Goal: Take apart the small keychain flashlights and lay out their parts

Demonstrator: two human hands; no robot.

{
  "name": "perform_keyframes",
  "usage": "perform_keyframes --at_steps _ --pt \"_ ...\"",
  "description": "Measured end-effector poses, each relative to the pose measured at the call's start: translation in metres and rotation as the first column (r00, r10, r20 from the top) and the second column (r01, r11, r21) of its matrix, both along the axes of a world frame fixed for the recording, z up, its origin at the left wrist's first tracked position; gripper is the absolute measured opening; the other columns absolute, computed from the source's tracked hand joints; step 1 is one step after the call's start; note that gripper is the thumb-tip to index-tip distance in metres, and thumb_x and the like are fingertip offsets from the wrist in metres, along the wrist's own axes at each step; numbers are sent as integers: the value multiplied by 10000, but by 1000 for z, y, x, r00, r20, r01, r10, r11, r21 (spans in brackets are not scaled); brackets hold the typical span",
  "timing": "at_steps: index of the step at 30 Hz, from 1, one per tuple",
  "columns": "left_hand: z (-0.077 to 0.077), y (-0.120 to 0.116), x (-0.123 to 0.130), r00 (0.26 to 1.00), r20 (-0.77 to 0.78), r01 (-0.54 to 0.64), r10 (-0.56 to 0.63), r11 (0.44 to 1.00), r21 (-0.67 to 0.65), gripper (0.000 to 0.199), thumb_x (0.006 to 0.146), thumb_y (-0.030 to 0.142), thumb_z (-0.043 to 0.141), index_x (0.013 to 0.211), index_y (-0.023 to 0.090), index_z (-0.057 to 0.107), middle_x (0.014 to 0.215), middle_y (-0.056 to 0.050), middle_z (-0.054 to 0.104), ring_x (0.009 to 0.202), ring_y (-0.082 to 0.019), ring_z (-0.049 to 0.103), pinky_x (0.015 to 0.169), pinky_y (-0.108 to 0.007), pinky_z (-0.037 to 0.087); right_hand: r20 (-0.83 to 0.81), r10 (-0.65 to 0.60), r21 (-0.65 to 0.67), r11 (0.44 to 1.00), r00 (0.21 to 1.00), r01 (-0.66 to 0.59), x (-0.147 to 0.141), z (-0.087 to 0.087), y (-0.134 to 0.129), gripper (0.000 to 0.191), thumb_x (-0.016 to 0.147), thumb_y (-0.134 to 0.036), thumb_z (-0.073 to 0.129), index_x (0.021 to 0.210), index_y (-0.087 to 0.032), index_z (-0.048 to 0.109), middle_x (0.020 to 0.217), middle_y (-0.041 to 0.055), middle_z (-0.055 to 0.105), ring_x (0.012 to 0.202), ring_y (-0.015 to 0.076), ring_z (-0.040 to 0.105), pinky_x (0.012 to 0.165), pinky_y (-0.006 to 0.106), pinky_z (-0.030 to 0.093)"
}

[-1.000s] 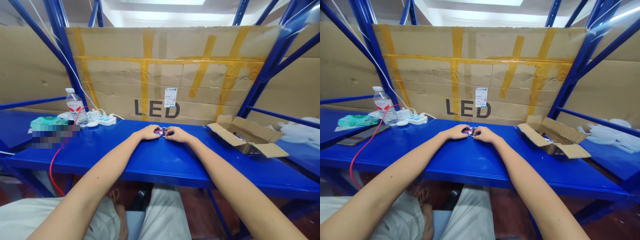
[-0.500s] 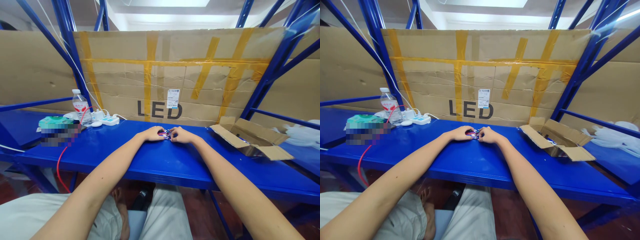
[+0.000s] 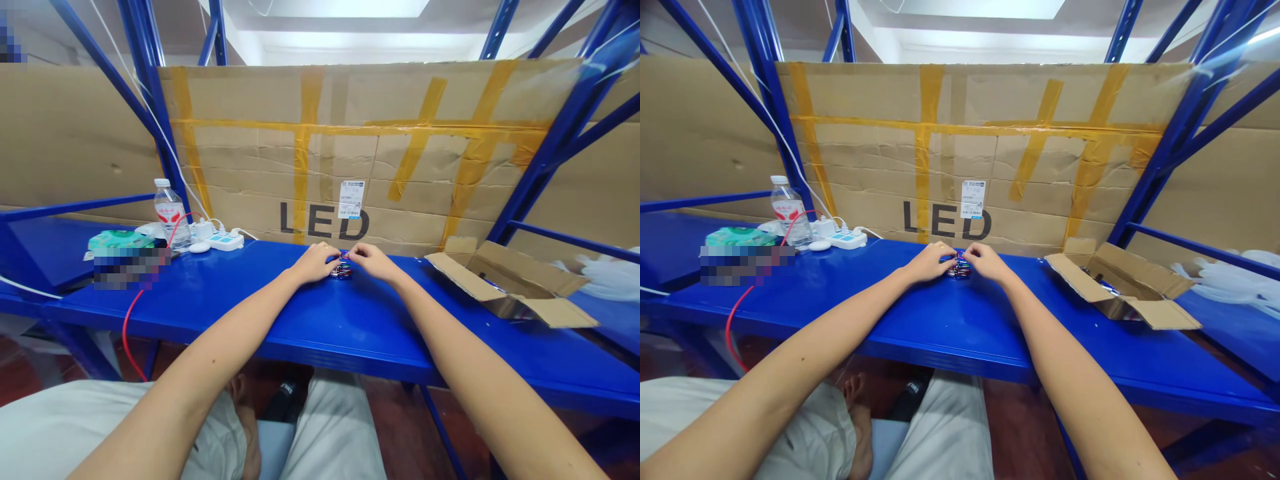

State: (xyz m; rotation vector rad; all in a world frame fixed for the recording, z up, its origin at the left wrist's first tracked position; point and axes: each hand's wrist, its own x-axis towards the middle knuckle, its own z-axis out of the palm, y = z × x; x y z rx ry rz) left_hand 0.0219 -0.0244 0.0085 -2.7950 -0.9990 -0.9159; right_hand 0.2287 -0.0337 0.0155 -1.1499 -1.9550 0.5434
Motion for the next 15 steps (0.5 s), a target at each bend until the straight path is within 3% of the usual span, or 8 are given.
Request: perform_keyframes --at_steps 4,7,11,15 --pt "4 -4 7 995 95 -47 42 997 57 295 949 203 398 1157 163 602 1150 -100 672 1087 -220 594 965 -360 455 -161 6 -20 1000 987 -10 -3 0 1 174 819 -348 571 780 -188 513 728 41 660 696 167 590 674 300 464" --pt "5 -12 9 996 45 -77 74 993 84 327 959 191 347 1212 184 554 1129 -99 652 1054 -215 611 913 -338 475 -172 44 -64 996 984 -55 -5 1 -2 196 810 -365 588 809 -191 498 653 12 616 629 153 567 631 288 459" --pt "9 -24 12 979 -99 -169 180 979 115 314 979 260 316 1205 210 529 1094 -101 634 1010 -231 622 841 -341 484 -69 71 -71 995 995 -76 -7 4 -9 216 802 -382 574 810 -170 532 601 -11 556 586 146 529 586 272 424" --pt "10 -29 13 959 -185 -192 216 971 140 320 998 340 293 1171 202 524 1109 -110 636 1023 -240 619 827 -334 471 152 75 -30 997 986 -71 -6 8 -14 276 849 -378 462 669 -174 505 554 -9 530 550 130 470 557 261 365"
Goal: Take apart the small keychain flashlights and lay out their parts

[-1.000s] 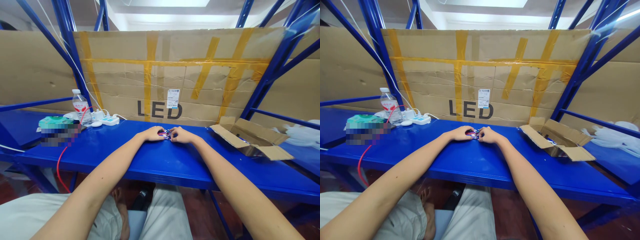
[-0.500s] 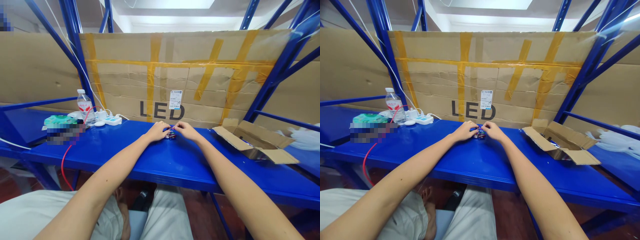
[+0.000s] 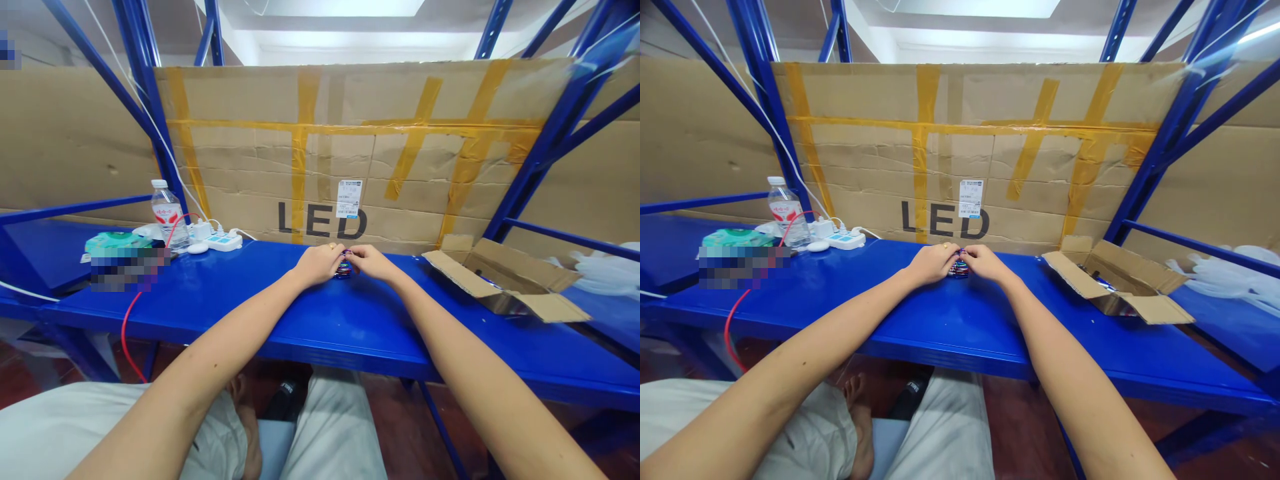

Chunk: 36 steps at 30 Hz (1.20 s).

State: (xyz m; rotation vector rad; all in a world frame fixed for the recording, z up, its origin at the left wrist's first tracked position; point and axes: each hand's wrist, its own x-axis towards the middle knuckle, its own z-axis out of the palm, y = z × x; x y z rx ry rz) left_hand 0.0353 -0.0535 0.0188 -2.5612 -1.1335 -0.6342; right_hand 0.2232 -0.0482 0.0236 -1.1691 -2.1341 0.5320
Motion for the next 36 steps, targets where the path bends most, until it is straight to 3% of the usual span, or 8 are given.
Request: perform_keyframes --at_steps 3,6,12,17,22,29,36 --pt "-1 -1 0 999 -38 7 -7 1000 -2 322 1002 340 283 1154 194 527 1104 -112 648 1002 -239 627 809 -330 465 129 -19 -9 1000 991 20 1 5 -5 214 822 -293 445 655 -174 506 522 -21 509 528 128 458 545 258 347" --pt "-1 -2 0 997 -70 28 -29 1000 -13 314 1001 342 297 1141 197 538 1087 -107 655 995 -241 627 808 -332 461 166 23 -104 995 986 -5 1 8 -9 124 773 -217 453 732 -163 556 521 -33 504 501 130 480 520 251 356" --pt "-4 2 2 989 -139 53 -54 999 -13 311 1004 339 310 1121 195 560 1071 -109 643 1011 -239 607 803 -325 461 179 38 -191 982 983 -3 3 8 -11 198 687 -114 444 793 -159 605 549 -23 568 513 139 520 532 246 394" --pt "-7 11 0 991 -97 88 -89 996 -11 294 1006 334 325 1086 185 566 1075 -107 644 1043 -231 588 848 -321 454 246 -24 -95 994 969 49 0 6 -10 129 743 -104 466 685 -157 568 597 14 622 579 138 550 552 231 377" --pt "-7 18 -4 987 -49 147 -150 987 -65 301 1002 338 330 1048 198 593 1032 -92 658 988 -224 603 832 -320 451 286 -42 54 998 957 28 -3 2 -6 232 889 -302 524 757 -143 629 739 37 687 665 144 554 573 230 355" --pt "-8 15 2 987 -94 119 -128 989 -88 300 988 305 331 1041 208 610 1050 -84 680 980 -224 623 800 -310 453 295 -12 59 998 956 -6 1 -4 -1 221 910 -274 546 889 -139 719 923 75 743 780 179 620 667 240 408" --pt "-5 11 0 991 -106 67 -77 994 -91 324 988 311 305 1012 198 608 1047 -97 696 957 -245 643 781 -333 459 265 -4 103 994 964 -24 -2 -6 -1 217 908 -233 524 891 -141 720 901 56 737 798 172 617 674 236 392"
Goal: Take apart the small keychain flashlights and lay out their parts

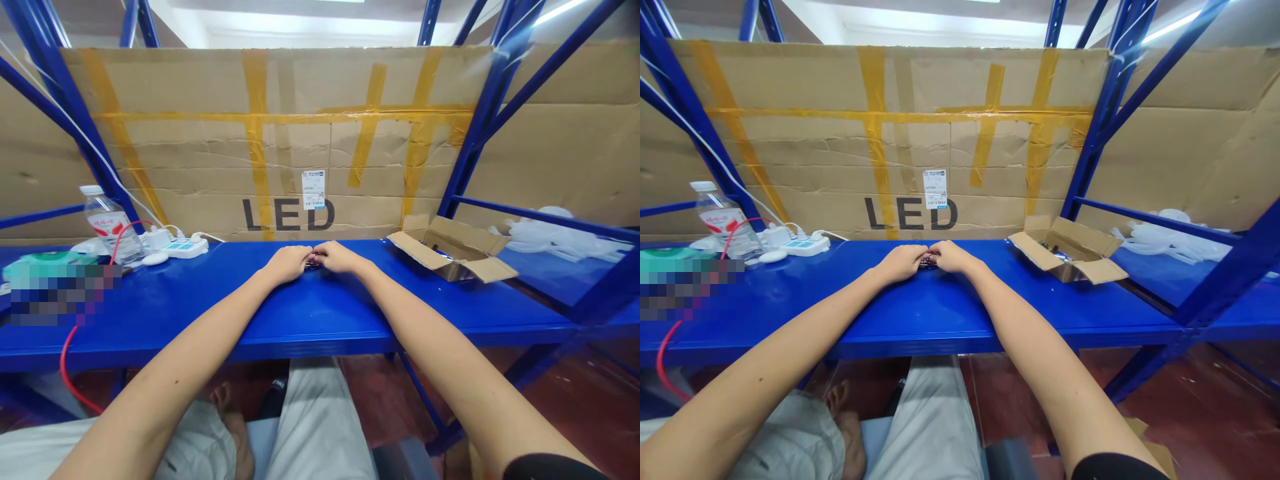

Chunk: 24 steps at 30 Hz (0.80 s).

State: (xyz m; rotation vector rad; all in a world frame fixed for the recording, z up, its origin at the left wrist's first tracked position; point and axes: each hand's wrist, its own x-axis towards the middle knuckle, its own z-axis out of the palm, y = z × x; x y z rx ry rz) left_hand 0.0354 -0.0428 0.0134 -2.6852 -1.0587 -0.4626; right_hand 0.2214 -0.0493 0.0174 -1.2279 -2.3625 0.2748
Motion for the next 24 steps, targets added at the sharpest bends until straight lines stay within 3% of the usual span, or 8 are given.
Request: perform_keyframes --at_steps 5,9,15,19,21,24 --pt "0 0 -2 999 17 -44 45 998 -36 339 989 326 292 1045 203 602 1055 -101 702 946 -257 654 784 -350 468 -39 30 45 999 999 -28 -2 -1 -2 238 909 -251 504 895 -132 710 867 57 725 759 160 589 674 239 376" --pt "0 -1 -2 996 40 -74 79 991 -115 374 990 354 277 1003 219 626 1002 -86 714 911 -254 658 764 -344 469 -9 10 62 998 1000 -10 -1 -2 -1 212 875 -206 499 783 -135 678 760 32 687 685 136 541 625 233 335" --pt "-2 1 -4 991 122 -19 49 971 -237 366 984 358 287 974 224 627 979 -67 714 887 -231 649 758 -327 472 4 -15 45 999 1000 14 -2 -3 0 224 863 -216 476 723 -140 634 706 24 643 649 131 507 603 241 318" --pt "3 2 -8 988 149 -1 34 976 -217 307 958 360 356 1069 259 624 1037 -40 715 941 -227 646 807 -324 471 15 -32 47 998 999 32 0 2 -1 213 857 -220 478 724 -150 627 696 24 643 656 139 517 609 250 321" --pt "8 0 -12 990 130 -27 51 983 -180 293 933 353 393 1073 278 639 1031 -29 719 938 -232 646 806 -324 467 26 -55 15 998 998 55 1 5 -3 199 847 -209 480 707 -156 612 659 20 629 633 139 518 593 253 322" --pt "16 -6 -19 995 71 -58 70 986 -154 271 883 324 441 980 260 686 957 -47 727 884 -246 652 775 -332 465 42 -85 -140 986 996 90 3 8 -8 164 837 -214 498 712 -165 592 574 9 591 538 137 510 542 255 329"
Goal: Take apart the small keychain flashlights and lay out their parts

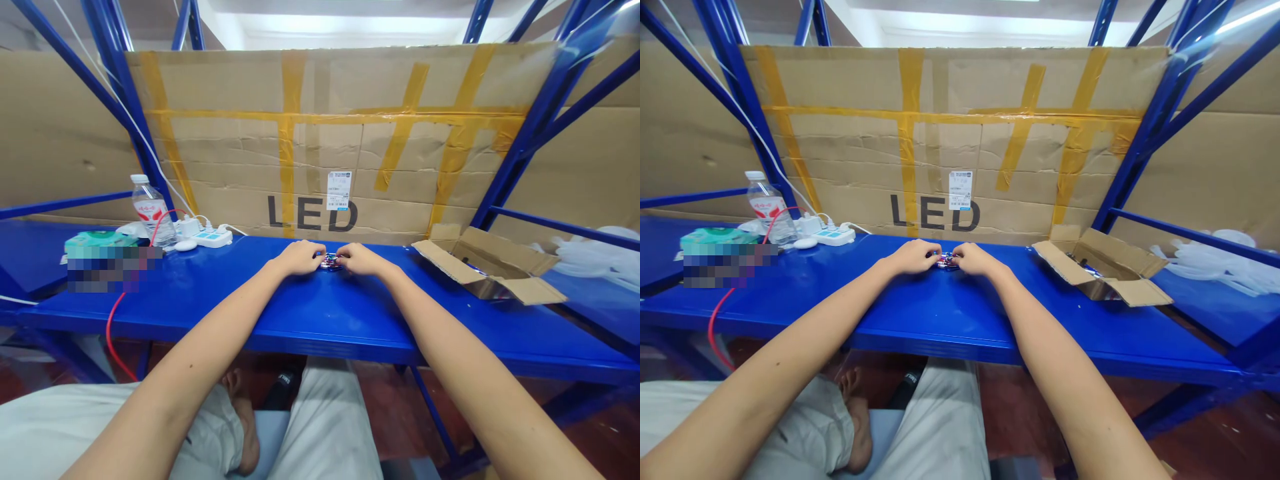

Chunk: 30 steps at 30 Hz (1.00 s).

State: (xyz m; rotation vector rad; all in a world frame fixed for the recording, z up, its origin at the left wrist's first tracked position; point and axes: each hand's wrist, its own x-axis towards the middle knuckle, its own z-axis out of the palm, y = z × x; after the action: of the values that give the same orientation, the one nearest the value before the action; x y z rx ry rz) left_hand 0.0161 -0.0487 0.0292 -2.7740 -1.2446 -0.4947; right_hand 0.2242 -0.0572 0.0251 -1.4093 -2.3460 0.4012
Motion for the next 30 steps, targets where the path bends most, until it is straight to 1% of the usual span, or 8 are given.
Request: perform_keyframes --at_steps 3,7,11,15,19,23,26,30 --pt "5 -8 -4 995 -97 4 -4 1000 -8 210 793 263 519 861 229 714 871 -76 726 825 -258 654 732 -333 462 12 27 -150 988 1000 -25 -1 2 -4 104 807 -213 545 719 -167 578 547 -2 559 472 132 520 493 244 336" --pt "4 -11 -2 976 -211 49 -57 998 -43 225 712 160 551 833 208 733 846 -85 731 791 -242 659 684 -308 451 92 67 -219 975 994 -46 -5 4 -10 52 766 -182 567 726 -163 594 576 -9 557 472 118 514 483 230 341" --pt "1 -4 0 953 -260 148 -155 988 -45 263 711 106 547 847 204 750 876 -85 741 816 -227 659 718 -297 442 153 48 -154 988 987 -24 -10 5 -13 109 767 -171 565 822 -156 658 697 15 642 547 115 524 527 226 356" --pt "2 1 1 935 -292 205 -203 978 -26 212 746 120 579 851 196 747 841 -94 732 831 -236 649 714 -300 424 195 70 -67 996 978 -58 -14 3 -12 128 780 -183 564 819 -147 680 778 36 683 655 137 553 557 226 352" --pt "7 -1 -2 955 -245 164 -166 986 -28 235 716 136 649 925 206 729 866 -81 727 813 -230 639 671 -286 401 211 87 -40 996 974 -80 -14 1 -9 158 784 -184 562 854 -147 699 797 40 695 676 145 568 567 228 355" --pt "10 1 -11 980 -177 77 -94 992 -97 202 654 155 704 845 216 724 828 -60 715 764 -212 617 644 -277 380 195 78 -70 995 978 -66 -12 2 -9 184 778 -190 584 899 -155 718 811 43 705 642 138 575 560 226 368" --pt "11 3 -19 993 -113 13 -36 981 -196 137 626 177 714 757 216 713 766 -46 697 713 -197 597 625 -274 375 183 69 -123 991 981 -46 -12 3 -9 209 771 -187 594 937 -161 718 816 47 709 589 128 570 539 227 377" --pt "12 5 -28 997 -43 -82 71 935 -346 88 606 211 718 684 206 677 689 -27 677 610 -171 573 597 -268 389 186 53 -153 988 981 -24 -12 2 -10 170 773 -200 593 907 -160 688 770 46 689 542 123 565 512 227 387"
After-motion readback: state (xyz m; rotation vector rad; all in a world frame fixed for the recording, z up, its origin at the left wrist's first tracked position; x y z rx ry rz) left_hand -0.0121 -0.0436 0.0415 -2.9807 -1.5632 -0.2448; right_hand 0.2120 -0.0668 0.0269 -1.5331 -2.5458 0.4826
